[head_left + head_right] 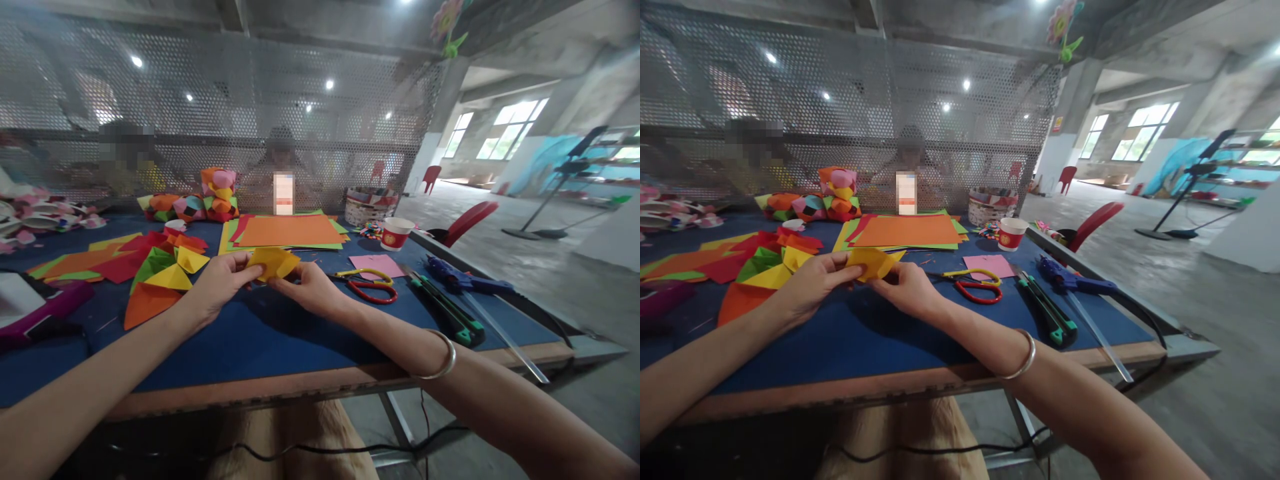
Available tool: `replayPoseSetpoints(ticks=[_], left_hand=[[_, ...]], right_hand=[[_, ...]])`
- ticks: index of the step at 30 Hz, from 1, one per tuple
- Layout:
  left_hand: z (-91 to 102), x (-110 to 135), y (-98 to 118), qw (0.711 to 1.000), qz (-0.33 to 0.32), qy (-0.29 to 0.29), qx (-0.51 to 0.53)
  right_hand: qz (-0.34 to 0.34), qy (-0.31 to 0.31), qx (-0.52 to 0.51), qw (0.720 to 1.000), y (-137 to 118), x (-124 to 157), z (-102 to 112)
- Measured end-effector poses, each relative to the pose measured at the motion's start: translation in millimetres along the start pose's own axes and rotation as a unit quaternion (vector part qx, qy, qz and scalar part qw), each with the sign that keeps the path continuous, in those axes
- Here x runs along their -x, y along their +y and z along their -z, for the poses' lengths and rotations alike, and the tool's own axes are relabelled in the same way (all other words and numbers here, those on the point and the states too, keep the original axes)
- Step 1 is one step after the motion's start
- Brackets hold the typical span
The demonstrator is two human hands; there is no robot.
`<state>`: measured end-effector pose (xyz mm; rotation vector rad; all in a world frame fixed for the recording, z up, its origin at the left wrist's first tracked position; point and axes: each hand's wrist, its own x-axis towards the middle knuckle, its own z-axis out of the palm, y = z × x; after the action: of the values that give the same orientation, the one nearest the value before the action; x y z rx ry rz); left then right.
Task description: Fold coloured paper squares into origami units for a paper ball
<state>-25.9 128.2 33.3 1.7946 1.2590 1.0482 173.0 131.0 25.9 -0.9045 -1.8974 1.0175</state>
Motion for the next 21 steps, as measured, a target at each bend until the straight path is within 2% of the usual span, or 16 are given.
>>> replayPoseSetpoints(ticks=[7, 16, 21], left_hand=[[-0.9, -0.9, -1.8, 0.998, 0.045, -0.037, -0.038], [-6.2, 1.9, -1.9, 0.994, 0.075, -0.044, -0.070], [-5.8, 0.2, 0.2, 0.990, 0.089, -0.075, -0.081]], right_hand=[[0.008, 0.069, 0.070, 0.995, 0.6, -2.6, 7.6], [0.004, 0.059, 0.097, 0.994, -0.4, -3.6, 5.8], [-0.001, 0.064, 0.111, 0.992, -1.6, -2.6, 7.9]])
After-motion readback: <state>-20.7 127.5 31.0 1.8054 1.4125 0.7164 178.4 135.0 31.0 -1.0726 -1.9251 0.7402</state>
